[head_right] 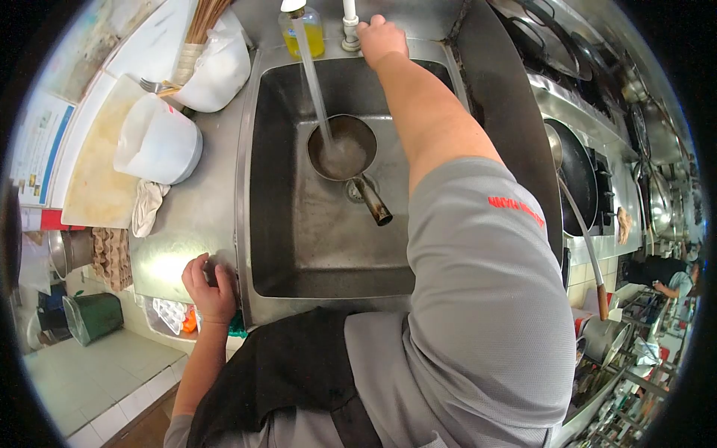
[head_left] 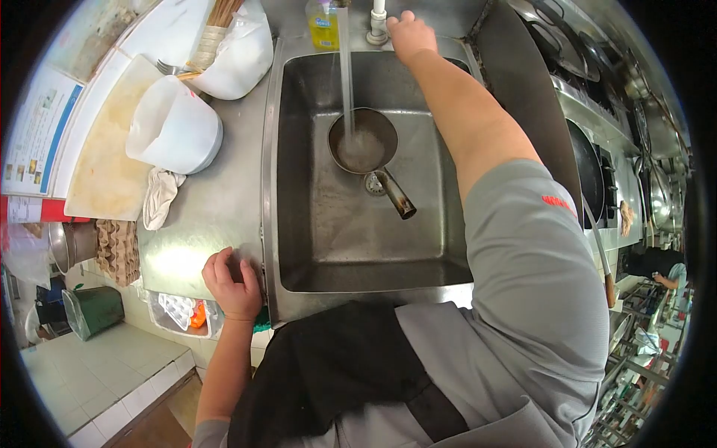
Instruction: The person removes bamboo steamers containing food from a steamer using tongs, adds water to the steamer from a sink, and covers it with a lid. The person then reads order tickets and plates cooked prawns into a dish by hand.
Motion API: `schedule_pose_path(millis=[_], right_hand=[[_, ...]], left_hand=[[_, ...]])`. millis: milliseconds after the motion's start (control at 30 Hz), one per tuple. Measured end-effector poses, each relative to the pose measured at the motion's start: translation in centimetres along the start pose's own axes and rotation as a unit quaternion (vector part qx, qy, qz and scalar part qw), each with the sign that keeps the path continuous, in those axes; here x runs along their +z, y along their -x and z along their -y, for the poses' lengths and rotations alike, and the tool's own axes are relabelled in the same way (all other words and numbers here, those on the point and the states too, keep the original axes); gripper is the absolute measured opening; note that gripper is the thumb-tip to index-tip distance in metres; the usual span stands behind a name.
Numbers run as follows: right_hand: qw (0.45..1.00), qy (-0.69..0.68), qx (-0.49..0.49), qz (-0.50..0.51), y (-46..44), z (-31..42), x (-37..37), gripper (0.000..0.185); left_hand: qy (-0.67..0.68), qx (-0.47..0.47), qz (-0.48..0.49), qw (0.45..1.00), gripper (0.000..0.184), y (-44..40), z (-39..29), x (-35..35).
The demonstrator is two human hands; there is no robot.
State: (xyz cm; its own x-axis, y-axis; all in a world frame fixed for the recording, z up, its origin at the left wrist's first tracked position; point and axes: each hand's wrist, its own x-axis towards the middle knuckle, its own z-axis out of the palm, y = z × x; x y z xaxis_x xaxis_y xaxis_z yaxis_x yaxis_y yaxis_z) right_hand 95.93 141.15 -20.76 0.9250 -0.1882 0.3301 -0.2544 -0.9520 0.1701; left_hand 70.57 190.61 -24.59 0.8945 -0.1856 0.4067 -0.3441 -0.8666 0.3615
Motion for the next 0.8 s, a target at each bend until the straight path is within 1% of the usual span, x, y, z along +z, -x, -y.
schedule_pose_path(millis=[200, 600, 800], right_hand=[[1.000, 0.016, -0.013, -0.006, 0.2, 0.0, -0.2, 0.023], [1.000, 0.007, 0.001, -0.003, -0.4, -0.1, 0.7, 0.020], [1.000, -0.003, 0.007, 0.015, -0.1, 0.1, -0.3, 0.026]], left_hand=[[0.009, -0.008, 0.010, 1.000, 0.034, 0.0, 0.0, -0.1], [0.011, -0.011, 0.013, 1.000, 0.032, -0.1, -0.4, -0.2], [0.012, -0.009, 0.015, 1.000, 0.031, -0.1, -0.4, -0.2]])
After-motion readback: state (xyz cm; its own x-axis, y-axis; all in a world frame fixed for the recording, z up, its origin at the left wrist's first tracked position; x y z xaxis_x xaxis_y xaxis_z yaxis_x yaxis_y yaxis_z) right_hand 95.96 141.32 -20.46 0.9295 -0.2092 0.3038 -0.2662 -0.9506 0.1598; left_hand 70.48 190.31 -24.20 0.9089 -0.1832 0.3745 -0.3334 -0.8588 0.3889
